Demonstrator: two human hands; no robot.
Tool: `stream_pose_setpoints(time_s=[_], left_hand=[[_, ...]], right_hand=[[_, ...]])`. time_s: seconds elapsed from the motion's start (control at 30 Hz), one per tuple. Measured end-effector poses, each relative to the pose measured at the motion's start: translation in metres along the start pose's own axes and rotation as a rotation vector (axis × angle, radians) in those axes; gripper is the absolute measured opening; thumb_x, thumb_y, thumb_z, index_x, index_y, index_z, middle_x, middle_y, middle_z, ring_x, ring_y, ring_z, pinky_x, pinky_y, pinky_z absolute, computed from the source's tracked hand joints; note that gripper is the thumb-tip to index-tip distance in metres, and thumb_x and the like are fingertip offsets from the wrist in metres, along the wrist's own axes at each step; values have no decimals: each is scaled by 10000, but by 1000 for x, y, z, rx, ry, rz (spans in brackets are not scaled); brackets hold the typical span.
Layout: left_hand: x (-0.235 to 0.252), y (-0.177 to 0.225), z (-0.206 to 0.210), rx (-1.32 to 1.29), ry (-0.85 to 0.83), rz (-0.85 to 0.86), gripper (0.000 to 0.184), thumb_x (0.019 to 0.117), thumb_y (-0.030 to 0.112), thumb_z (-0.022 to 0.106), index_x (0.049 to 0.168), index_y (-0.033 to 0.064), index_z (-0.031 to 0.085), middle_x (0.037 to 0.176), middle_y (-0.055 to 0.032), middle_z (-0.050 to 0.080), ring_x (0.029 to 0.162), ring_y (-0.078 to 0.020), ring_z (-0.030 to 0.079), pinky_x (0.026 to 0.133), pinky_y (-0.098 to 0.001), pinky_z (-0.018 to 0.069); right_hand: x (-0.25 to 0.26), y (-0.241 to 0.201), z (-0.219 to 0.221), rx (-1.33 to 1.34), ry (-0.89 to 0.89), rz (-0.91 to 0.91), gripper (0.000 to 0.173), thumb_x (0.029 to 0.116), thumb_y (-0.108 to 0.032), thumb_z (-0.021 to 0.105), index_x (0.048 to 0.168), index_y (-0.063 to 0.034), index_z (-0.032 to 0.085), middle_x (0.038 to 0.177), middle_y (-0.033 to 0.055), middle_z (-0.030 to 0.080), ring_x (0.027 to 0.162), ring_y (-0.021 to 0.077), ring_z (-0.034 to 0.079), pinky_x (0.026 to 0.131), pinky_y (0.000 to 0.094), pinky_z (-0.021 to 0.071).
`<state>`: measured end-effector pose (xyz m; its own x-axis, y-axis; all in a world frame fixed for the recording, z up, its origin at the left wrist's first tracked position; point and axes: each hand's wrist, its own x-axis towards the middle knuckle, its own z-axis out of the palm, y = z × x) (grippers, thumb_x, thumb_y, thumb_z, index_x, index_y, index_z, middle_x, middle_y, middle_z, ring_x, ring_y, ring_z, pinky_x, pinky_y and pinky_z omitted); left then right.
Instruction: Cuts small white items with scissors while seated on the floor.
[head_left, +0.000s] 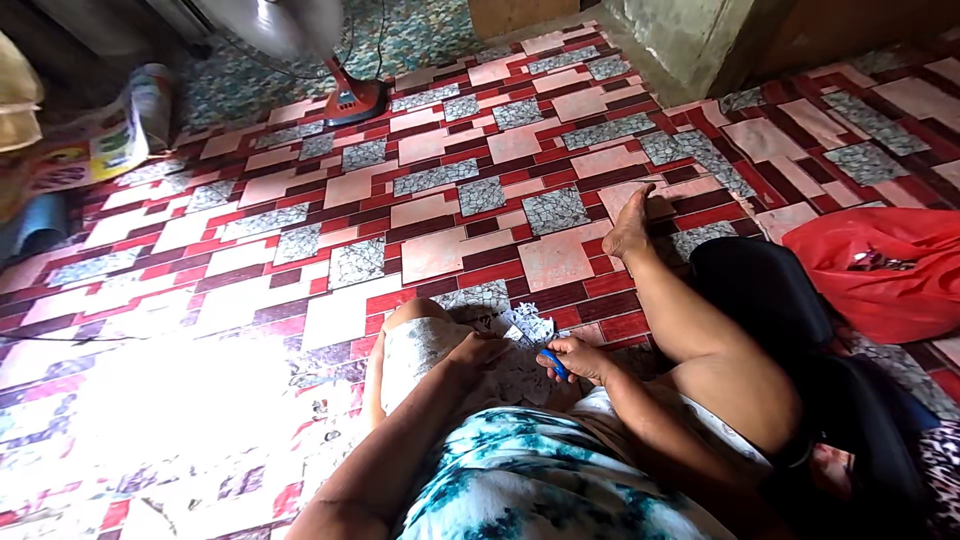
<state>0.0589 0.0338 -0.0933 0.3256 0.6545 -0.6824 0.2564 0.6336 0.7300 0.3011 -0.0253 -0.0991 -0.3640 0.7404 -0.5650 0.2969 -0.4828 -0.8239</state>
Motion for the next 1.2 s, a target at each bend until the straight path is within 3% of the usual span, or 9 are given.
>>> stream_pose_setpoints(time_s=[0.37, 0.53, 0.73, 0.97, 1.2], left_hand=[[-1, 0, 4, 28, -7, -3, 73, 1040, 108, 577, 1081, 47, 582, 759, -16, 614, 557, -63, 554, 497, -192, 459], [0, 0, 4, 24, 3, -12, 83, 1036, 107, 582, 1089, 43, 582, 754, -18, 614, 550, -65, 554, 498, -193, 464], [0, 0, 3, -10, 16, 2, 82, 1041, 102, 575, 1095, 41, 583, 749, -23, 617, 546, -69, 562, 489, -192, 470], [0, 0, 4, -8, -10, -4, 40, 1039, 94, 576, 1052, 56, 574, 743, -19, 617, 547, -66, 565, 492, -188, 471], [1, 0, 2, 15, -21, -5, 71, 1046, 110, 572, 1082, 50, 580, 747, -18, 621, 554, -67, 571, 499, -192, 480]], right_hand=[[3, -1, 5, -28, 37, -27, 304, 1010, -296, 665, 1166, -37, 632, 799, -7, 664, 594, 35, 559, 523, 194, 422], [0, -1, 3, 23, 66, -82, 256, 970, -143, 705, 1143, 24, 620, 821, 14, 650, 629, 39, 591, 595, 193, 503], [-1, -2, 1, -4, 14, -3, 318, 1023, -351, 639, 1139, -55, 630, 785, -10, 669, 605, 42, 586, 527, 196, 442], [1, -3, 5, -10, 3, -6, 317, 1009, -326, 666, 1157, -48, 631, 785, -14, 664, 595, 32, 571, 518, 187, 423], [1, -3, 6, -19, 28, -35, 293, 1000, -278, 681, 1145, -28, 632, 783, -11, 657, 593, 26, 561, 526, 182, 426]])
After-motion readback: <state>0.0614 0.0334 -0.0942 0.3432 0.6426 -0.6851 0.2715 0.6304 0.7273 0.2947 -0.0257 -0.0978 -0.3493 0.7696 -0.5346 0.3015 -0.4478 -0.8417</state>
